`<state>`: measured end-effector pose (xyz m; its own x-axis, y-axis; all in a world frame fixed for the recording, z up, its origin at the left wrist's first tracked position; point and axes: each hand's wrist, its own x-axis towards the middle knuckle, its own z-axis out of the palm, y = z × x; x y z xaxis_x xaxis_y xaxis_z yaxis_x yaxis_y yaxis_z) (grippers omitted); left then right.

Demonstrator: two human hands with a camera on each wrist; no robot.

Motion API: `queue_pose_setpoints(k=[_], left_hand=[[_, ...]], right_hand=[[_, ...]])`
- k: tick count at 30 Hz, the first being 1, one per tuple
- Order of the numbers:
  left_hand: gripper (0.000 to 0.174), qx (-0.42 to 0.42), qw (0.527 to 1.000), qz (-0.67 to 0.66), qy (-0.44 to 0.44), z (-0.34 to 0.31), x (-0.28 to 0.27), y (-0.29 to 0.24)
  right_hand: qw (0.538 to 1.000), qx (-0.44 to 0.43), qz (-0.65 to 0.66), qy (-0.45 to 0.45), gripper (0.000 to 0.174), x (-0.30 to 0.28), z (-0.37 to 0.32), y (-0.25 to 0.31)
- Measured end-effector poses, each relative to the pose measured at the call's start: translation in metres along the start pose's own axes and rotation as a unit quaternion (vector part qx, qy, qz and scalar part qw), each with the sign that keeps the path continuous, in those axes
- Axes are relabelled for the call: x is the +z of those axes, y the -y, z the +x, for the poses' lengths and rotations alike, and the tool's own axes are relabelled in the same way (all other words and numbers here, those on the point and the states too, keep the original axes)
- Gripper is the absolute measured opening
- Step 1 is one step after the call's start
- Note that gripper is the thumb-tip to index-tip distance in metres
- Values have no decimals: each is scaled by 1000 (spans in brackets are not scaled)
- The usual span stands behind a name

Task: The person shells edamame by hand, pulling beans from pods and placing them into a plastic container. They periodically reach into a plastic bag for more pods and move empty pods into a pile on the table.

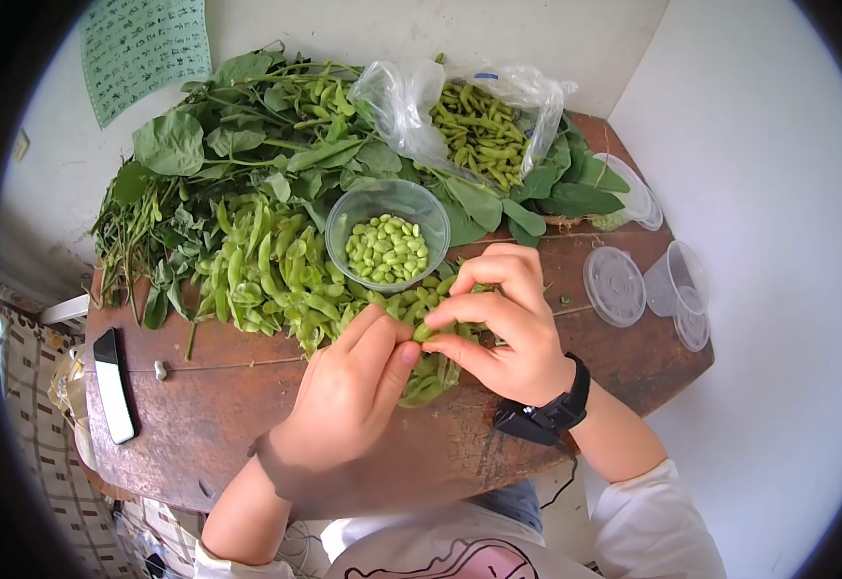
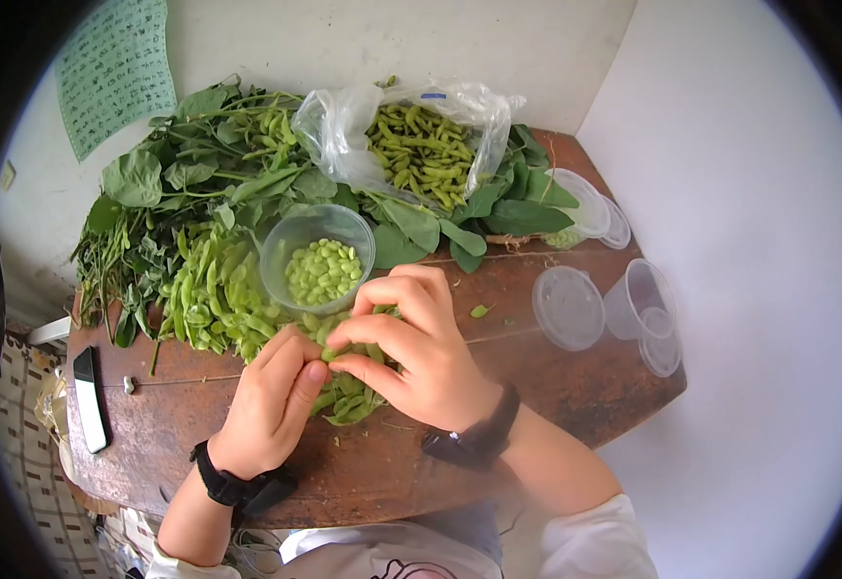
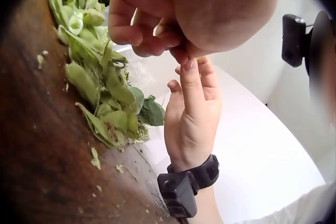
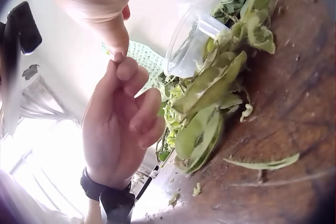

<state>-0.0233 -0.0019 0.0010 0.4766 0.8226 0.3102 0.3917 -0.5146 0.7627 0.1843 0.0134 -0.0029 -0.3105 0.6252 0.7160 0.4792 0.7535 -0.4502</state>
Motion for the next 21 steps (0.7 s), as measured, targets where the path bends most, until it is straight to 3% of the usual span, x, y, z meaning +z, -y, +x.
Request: queue_pose_setpoints(k=[10, 21], left_hand=[[14, 2, 1000, 16, -19, 1, 2, -1], [12, 23, 1000, -15, -15, 1, 3, 5]], right_hand=[[995, -47, -76, -34, 29, -6, 0, 0], [1000, 3, -12, 0, 30, -1, -1, -2]])
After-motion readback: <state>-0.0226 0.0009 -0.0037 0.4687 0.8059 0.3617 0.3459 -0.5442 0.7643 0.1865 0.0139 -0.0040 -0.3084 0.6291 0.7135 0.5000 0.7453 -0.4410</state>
